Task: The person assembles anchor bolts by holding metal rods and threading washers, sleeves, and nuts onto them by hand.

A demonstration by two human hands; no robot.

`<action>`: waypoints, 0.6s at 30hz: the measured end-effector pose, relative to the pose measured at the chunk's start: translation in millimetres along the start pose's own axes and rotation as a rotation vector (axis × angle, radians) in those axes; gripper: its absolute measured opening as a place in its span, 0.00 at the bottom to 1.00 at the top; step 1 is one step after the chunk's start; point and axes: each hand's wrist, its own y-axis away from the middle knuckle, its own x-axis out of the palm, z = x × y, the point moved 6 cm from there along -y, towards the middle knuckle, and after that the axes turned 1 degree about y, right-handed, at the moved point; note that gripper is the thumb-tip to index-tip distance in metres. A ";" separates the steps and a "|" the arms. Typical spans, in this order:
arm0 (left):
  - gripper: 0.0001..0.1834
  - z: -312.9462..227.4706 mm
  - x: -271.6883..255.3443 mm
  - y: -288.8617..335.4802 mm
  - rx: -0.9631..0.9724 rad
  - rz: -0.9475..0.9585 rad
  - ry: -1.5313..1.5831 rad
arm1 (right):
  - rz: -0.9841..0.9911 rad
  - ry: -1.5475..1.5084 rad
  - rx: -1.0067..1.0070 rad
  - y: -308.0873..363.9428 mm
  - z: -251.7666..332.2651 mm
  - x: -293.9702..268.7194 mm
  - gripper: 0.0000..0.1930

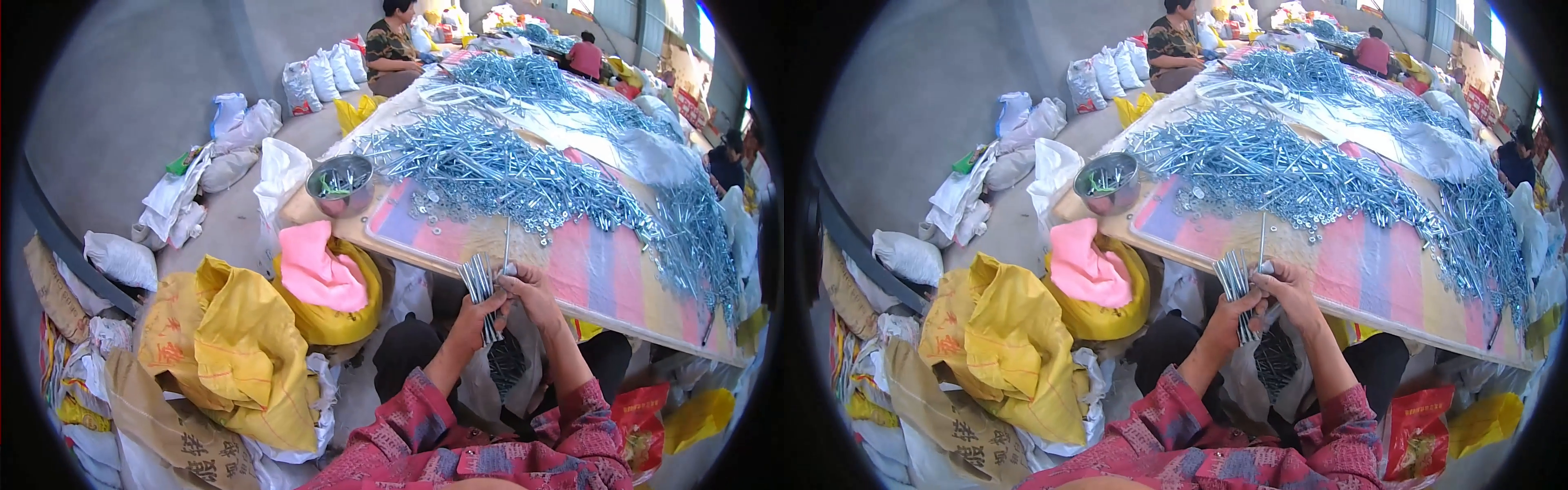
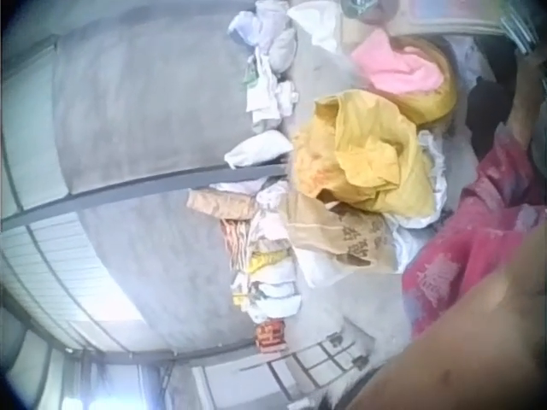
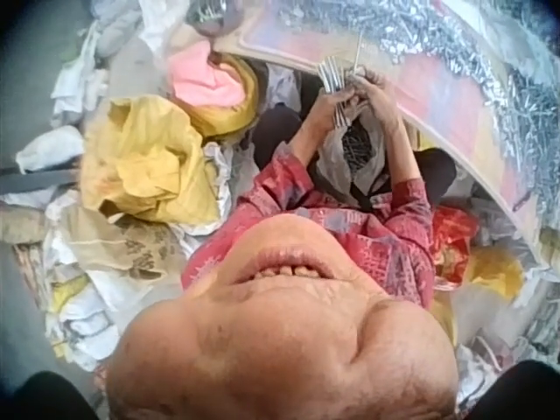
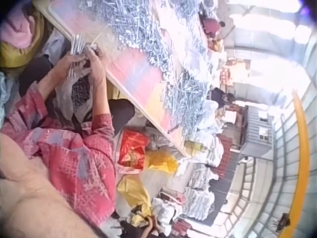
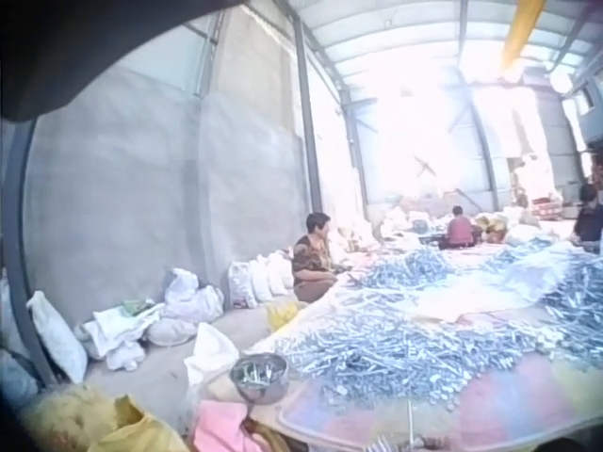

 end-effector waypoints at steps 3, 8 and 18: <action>0.12 -9.1 -16.0 -9.0 0.035 0.008 -0.057 | -0.028 0.006 0.049 -6.6 2.0 11.3 0.07; 0.07 -18.2 -23.2 12.0 0.054 -0.091 -0.110 | -0.097 0.013 -0.098 10.5 -26.2 -2.1 0.09; 0.07 2.8 -28.9 16.5 0.096 -0.052 -0.216 | -0.460 0.184 -0.011 88.9 -9.8 -88.2 0.10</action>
